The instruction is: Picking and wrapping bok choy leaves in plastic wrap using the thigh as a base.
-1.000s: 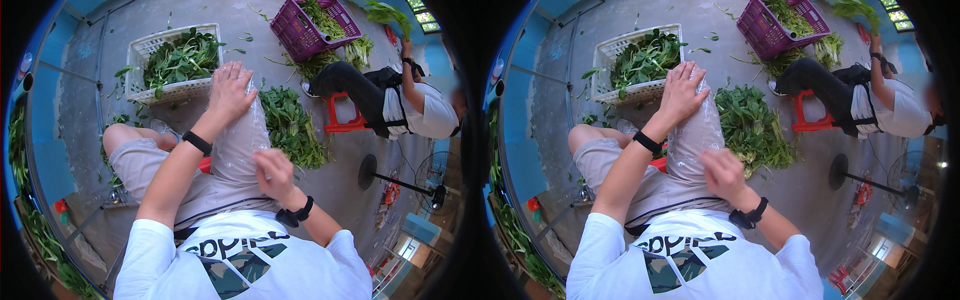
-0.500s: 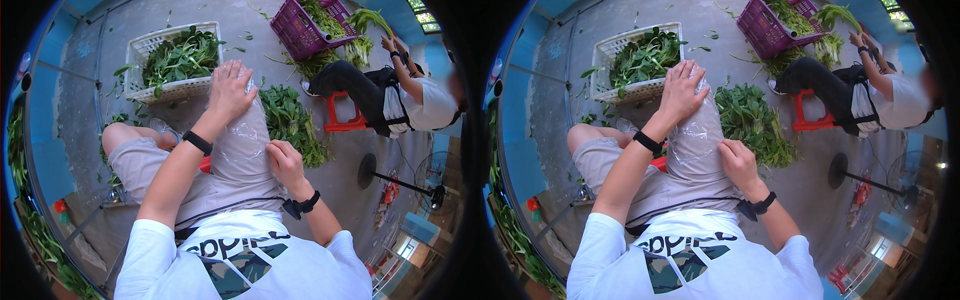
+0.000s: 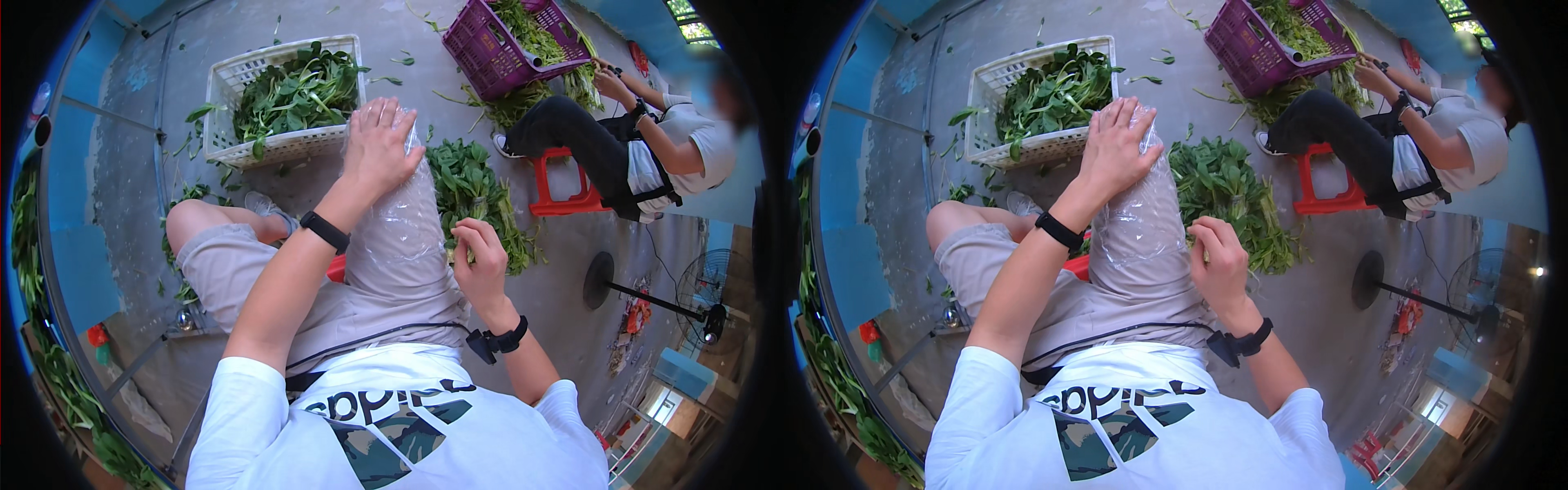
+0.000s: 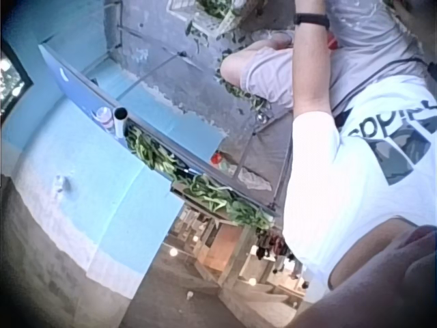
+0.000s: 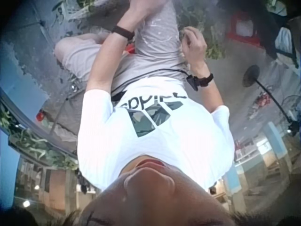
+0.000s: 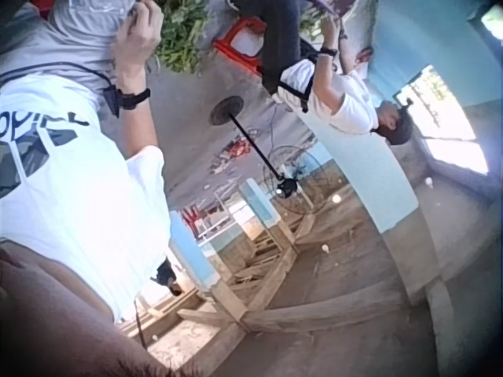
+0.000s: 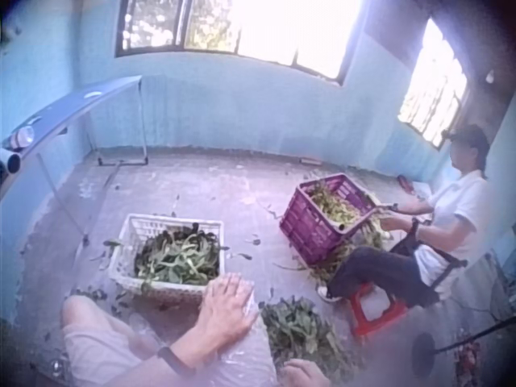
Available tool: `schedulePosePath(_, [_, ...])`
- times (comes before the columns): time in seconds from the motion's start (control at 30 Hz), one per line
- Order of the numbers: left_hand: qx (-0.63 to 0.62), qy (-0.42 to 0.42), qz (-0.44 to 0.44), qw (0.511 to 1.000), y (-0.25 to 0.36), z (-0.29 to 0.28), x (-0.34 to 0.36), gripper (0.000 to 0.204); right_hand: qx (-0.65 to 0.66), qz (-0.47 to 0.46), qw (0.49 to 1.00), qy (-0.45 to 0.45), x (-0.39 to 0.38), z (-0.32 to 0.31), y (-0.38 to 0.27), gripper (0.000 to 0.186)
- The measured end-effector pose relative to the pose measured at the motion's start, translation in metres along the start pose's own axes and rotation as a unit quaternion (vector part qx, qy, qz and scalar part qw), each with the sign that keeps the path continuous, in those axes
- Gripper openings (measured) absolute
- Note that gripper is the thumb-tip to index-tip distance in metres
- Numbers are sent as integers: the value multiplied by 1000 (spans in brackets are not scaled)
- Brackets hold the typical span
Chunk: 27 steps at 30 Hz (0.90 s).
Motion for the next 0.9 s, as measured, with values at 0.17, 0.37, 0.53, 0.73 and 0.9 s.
schedulePosePath(0.17, [15,-13,12,1000,6,2,2,61,34,-36,998,46,63,3,-3,21])
schedulePosePath(0.37, [9,-18,6,1000,5,4,0,61,192,101,976,-7,134,81,99,22])
schedulePosePath(0.53, [-6,-17,4,1000,4,4,0,59,423,359,821,-135,140,143,151,20])
schedulePosePath(0.73, [-12,-10,6,1000,4,4,2,57,478,361,776,-197,143,151,137,19])
schedulePosePath(0.9, [-11,-10,9,1000,5,5,2,57,458,359,791,-191,144,154,140,15])
Point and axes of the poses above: each hand's wrist, its own x-axis towards the middle knuckle, its own z-axis out of the palm, y = z × x, the point moved 10 cm from there along x, towards the middle knuckle
